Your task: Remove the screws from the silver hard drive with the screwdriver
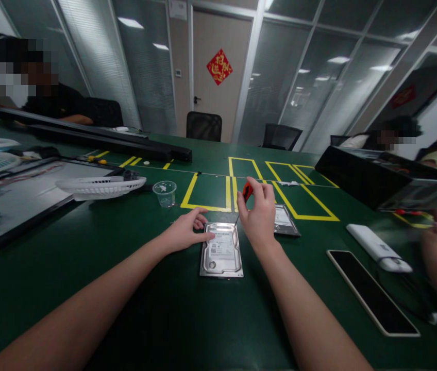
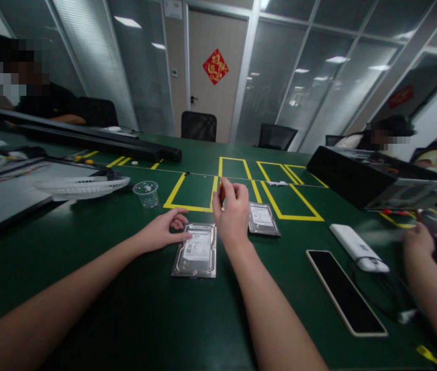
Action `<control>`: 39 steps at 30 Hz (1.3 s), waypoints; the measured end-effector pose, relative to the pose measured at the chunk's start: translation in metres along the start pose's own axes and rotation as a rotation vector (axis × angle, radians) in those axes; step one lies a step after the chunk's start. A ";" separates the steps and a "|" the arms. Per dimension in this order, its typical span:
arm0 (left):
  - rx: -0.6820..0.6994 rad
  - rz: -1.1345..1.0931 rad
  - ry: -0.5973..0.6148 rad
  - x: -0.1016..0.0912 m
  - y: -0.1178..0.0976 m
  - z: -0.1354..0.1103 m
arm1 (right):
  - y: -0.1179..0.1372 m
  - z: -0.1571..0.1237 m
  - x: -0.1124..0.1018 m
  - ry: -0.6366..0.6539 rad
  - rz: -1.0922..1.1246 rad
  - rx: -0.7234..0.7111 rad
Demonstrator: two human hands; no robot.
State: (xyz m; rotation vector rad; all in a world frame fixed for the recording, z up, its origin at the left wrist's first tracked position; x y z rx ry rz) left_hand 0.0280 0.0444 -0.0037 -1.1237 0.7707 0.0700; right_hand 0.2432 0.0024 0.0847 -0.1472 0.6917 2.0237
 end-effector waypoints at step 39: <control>-0.030 -0.009 0.008 -0.001 -0.003 -0.001 | 0.000 -0.001 0.002 0.003 0.030 -0.032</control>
Point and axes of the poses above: each hand's wrist, its own z-axis towards the middle knuckle, its own x-axis out of the palm, y = z × x, the point moved 5 cm from there along z, towards the middle knuckle, and after that the axes turned 8 degrees about x, right-handed, at the moved point
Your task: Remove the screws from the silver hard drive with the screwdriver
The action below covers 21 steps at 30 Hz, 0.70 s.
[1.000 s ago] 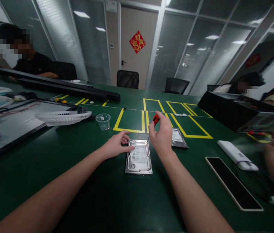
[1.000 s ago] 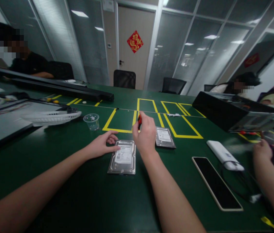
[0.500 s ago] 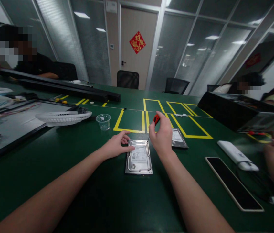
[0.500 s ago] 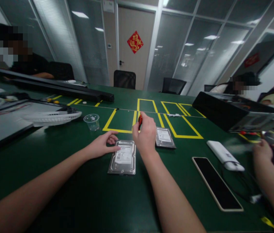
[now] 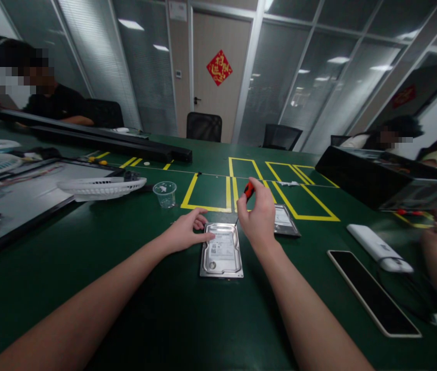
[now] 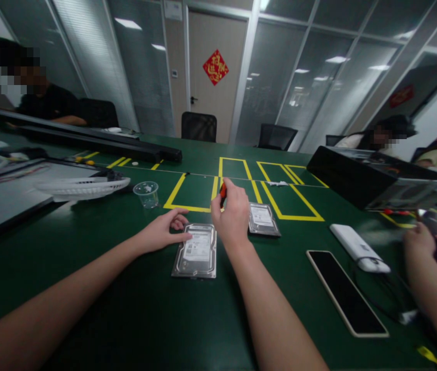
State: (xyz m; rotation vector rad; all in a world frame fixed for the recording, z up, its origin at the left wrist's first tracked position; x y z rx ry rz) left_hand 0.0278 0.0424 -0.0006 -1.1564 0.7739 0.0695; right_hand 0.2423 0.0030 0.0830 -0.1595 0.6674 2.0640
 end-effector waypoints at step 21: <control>0.026 -0.003 -0.010 0.001 0.004 0.001 | -0.001 0.001 -0.002 -0.008 -0.054 0.037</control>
Point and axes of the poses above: each hand's wrist, its own z-axis towards the middle knuckle, its own x-axis out of the palm, y = z × x, the point moved 5 cm from there along z, towards the middle knuckle, and after that the axes turned 8 degrees about x, right-handed, at the moved point
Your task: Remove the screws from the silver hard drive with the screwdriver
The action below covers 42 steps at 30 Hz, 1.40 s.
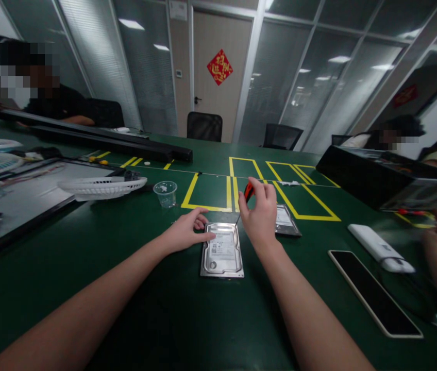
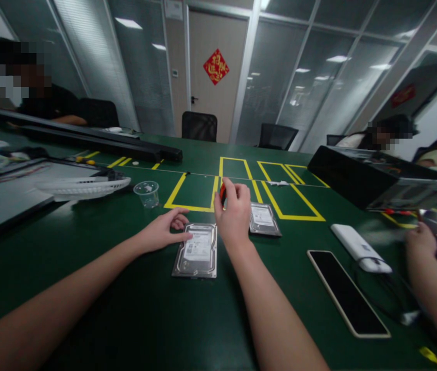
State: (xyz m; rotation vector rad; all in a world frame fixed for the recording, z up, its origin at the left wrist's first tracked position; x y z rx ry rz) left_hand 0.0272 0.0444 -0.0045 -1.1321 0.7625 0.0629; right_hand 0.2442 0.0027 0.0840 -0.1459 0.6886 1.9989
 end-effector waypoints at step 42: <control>-0.017 0.009 0.005 -0.002 -0.009 -0.001 | 0.003 0.000 0.000 0.020 0.022 -0.023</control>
Point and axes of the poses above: each hand's wrist, its own z-axis towards the middle knuckle, its own x-axis out of the palm, y = z × x, the point moved 5 cm from there along z, towards the middle knuckle, and after that the axes turned 8 degrees about x, right-handed, at the moved point
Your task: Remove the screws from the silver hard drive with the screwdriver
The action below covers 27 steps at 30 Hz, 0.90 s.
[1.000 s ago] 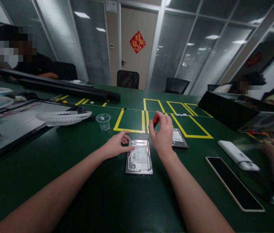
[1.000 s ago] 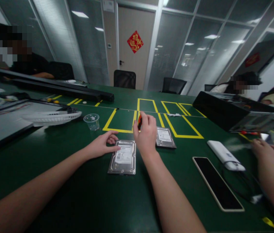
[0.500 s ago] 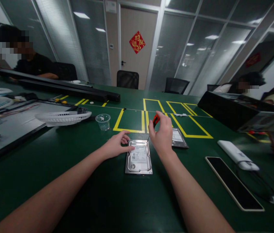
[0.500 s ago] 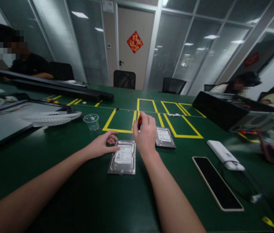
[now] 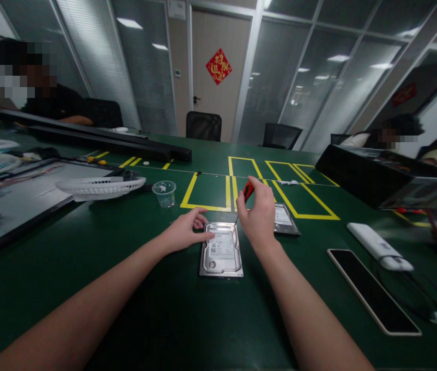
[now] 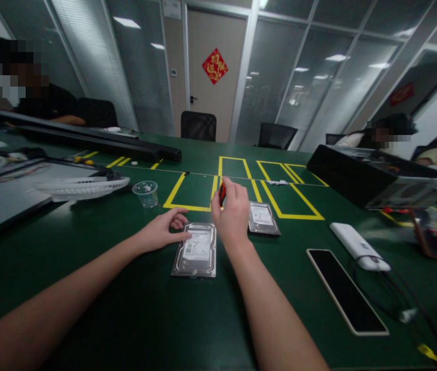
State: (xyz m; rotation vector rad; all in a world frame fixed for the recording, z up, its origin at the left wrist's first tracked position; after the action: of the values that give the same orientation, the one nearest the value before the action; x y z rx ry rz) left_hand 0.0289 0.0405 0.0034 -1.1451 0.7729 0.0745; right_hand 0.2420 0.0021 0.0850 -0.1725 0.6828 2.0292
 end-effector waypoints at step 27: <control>0.014 0.000 0.002 0.001 0.006 0.000 | -0.001 -0.001 0.003 0.019 0.055 -0.018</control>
State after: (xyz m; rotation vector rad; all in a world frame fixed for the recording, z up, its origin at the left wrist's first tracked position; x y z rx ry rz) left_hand 0.0273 0.0433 -0.0024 -1.1319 0.7741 0.0670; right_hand 0.2407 0.0045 0.0825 -0.1855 0.6883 2.0887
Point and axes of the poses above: each hand's wrist, its own z-axis towards the middle knuckle, its own x-axis out of the palm, y = z × x, the point moved 5 cm from there along z, towards the middle knuckle, and after that the axes turned 8 degrees about x, right-handed, at the moved point
